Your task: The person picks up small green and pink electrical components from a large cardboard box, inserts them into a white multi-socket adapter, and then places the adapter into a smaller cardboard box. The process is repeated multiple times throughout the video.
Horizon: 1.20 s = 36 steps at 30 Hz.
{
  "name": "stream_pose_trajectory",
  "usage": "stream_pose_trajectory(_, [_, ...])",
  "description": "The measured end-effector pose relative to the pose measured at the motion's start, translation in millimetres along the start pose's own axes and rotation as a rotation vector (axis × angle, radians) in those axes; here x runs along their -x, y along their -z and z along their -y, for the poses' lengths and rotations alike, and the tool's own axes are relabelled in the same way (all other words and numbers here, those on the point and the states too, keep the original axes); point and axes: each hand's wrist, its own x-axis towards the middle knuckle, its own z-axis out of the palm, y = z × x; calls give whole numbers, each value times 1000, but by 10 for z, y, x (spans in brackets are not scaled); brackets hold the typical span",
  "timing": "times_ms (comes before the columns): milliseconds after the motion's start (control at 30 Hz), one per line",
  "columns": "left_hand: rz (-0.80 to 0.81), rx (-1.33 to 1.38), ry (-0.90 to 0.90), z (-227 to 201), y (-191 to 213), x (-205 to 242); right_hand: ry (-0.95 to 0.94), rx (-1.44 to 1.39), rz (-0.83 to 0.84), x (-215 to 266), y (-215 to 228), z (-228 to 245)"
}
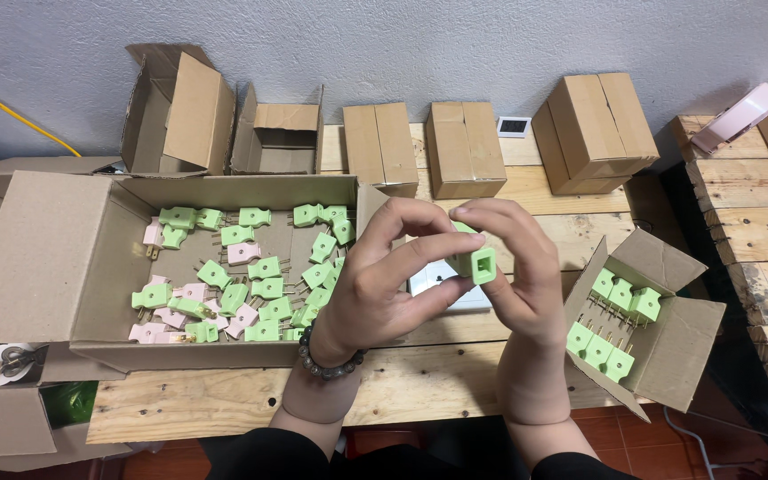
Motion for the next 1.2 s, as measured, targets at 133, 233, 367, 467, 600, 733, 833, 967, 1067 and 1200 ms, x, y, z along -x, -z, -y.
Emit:
stream_pose_trajectory(133, [-4, 35, 9, 16, 2, 8, -3, -1, -3, -1, -7, 41])
stream_pose_trajectory(233, [2, 58, 11, -5, 17, -33, 17, -22, -16, 27, 25, -9])
stream_pose_trajectory(367, [40, -5, 74, -83, 31, -40, 25, 37, -64, 52, 59, -10])
stream_pose_trajectory(467, [92, -90, 103, -186, 80, 50, -12, 83, -7, 114, 113, 84])
stream_pose_trajectory(600, [234, -172, 152, -265, 102, 99, -66, 103, 119, 242, 213, 123])
stream_pose_trajectory(733, [404, -236, 210, -42, -161, 29, -151, 165, 104, 598, 262, -157])
stream_pose_trajectory(833, [627, -399, 392, 421, -498, 186, -261, 192, 16, 1033, 208, -480])
stream_pose_trajectory(967, [800, -632, 505, 1049, -881, 605, -302, 193, 9, 1499, 134, -783])
stream_pose_trajectory(1067, [828, -678, 521, 1218, -1041, 770, -338, 166, -35, 1752, 97, -932])
stream_pose_trajectory(1200, [908, -699, 476, 1275, -1180, 757, -521, 14, -123, 2131, 70, -1391])
